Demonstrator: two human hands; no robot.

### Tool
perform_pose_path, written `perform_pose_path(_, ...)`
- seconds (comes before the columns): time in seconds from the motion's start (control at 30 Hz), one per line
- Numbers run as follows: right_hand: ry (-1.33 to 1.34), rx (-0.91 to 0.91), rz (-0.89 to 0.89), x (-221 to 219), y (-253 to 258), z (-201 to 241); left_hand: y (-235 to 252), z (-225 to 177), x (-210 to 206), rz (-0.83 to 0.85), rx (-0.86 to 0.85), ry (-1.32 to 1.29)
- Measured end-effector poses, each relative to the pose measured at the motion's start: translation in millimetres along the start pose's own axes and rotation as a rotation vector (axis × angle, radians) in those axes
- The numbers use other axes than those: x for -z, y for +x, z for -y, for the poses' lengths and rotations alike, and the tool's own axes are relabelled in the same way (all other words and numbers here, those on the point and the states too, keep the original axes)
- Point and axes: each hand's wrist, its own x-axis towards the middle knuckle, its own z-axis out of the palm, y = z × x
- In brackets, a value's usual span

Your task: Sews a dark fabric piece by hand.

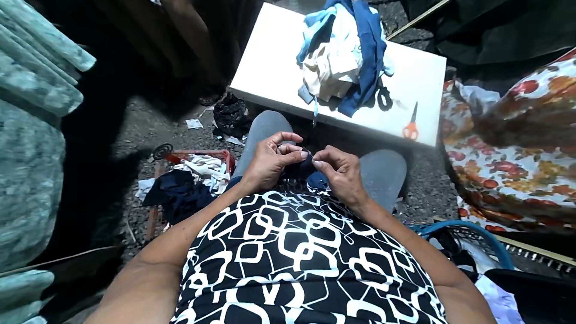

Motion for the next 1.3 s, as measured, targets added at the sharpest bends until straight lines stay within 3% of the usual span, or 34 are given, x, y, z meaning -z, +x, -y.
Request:
perform_pose_path(0.3, 0.062, -0.08, -0.052, -4, 1, -1, -2, 1, -4, 0.03, -0.203, 0.291)
perform_pose_path(0.37, 0.065, -0.08, -0.036, 0, 6, -1, -2, 0, -5, 0.0, -0.228, 0.25)
perform_pose_path(0.53, 0.076, -0.065, -0.018, 6, 11, -3, 2, -1, -1, -0.013, -0.042, -0.021)
perform_pose_path(0.9, 0.105, -0.031, 0.051, 12, 10, -7, 2, -1, -1, -0.014, 0.192, -0.126)
perform_pose_path(1.13, 0.17, -0.065, 0.0, 6, 7, -4, 1, 5, -6, -0.009, -0.001, -0.03)
perform_pose_path(1.3, 0.097, -0.041, 0.005, 9, 11, -2, 3, 0, -2, -0.058, -0.043, -0.025)
